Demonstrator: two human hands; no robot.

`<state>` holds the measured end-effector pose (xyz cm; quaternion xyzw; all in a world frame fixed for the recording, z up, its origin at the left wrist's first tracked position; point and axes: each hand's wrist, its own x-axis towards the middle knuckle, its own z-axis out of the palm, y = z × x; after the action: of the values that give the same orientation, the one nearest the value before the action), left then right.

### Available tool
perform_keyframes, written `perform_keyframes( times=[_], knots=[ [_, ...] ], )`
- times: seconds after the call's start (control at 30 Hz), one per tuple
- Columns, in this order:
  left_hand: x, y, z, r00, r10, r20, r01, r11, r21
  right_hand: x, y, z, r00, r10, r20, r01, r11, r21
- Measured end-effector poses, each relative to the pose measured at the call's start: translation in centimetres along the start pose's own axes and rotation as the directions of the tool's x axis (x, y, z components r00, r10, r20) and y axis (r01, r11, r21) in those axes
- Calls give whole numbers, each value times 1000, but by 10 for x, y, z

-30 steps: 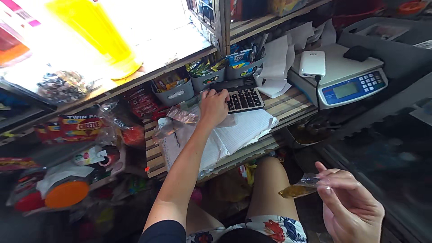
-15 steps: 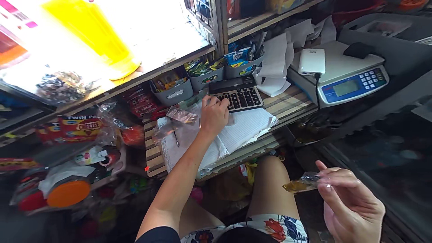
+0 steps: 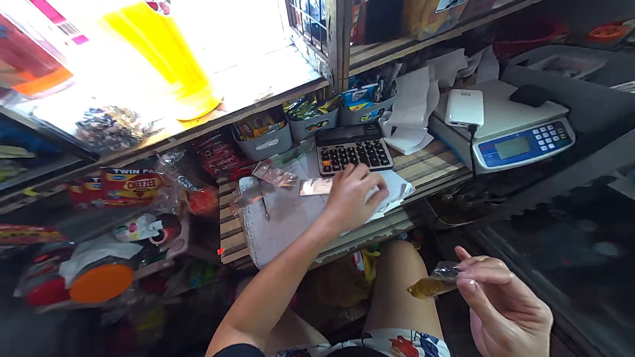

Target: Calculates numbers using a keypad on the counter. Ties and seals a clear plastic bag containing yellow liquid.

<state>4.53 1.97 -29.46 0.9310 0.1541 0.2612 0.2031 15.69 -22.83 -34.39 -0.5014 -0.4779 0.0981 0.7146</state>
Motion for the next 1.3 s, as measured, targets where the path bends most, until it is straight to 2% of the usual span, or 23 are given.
perform_keyframes(
  times=[0.03,0.1,0.13,0.2,0.27,0.37,0.47,0.7,0.8,0.9,1.03,1.13,1.2,1.27,1.3],
  knots=[
    [-10,11,-3,999,29,20,-25,983,-180,2,-1,1,1000,-3,7,3,1000,-1],
    [-26,32,-13,988,133,73,-78,861,-502,8,-6,5,1000,-3,18,3,1000,-9],
    [-31,42,-20,976,193,98,-97,795,-599,13,-8,8,1000,-2,21,2,1000,-13],
    [-37,60,-33,961,265,82,-143,724,-675,26,-15,14,1000,-3,28,3,1000,2],
    [-36,74,-44,966,258,-13,-204,732,-650,44,-22,21,999,-5,41,4,999,39],
    [-26,82,-65,974,193,-117,-226,838,-497,75,-34,33,997,-19,75,9,993,121],
    [-9,84,-95,971,215,-104,-238,915,-325,105,-46,46,993,-30,116,11,987,161],
    [24,79,-147,951,301,-64,-304,952,-32,155,-64,79,988,17,154,-50,976,212],
    [31,78,-164,978,206,-33,-206,978,18,169,-59,93,989,30,143,-68,960,270],
    [35,83,-168,999,35,9,-33,990,-136,175,-57,107,993,22,117,-55,955,292],
    [40,82,-164,1000,9,-16,-10,998,-60,177,-49,117,985,61,159,-100,963,251],
    [39,80,-166,999,-14,-42,15,1000,6,181,-34,106,955,82,285,-151,961,230],
    [36,80,-168,998,-10,-58,12,1000,26,185,-12,95,949,103,299,-140,984,107],
    [34,79,-169,997,-12,-73,15,999,38,185,22,83,947,107,302,-43,976,-213],
    [33,78,-170,997,-13,-79,17,999,40,184,40,77,944,109,312,19,924,-381]
  ],
)
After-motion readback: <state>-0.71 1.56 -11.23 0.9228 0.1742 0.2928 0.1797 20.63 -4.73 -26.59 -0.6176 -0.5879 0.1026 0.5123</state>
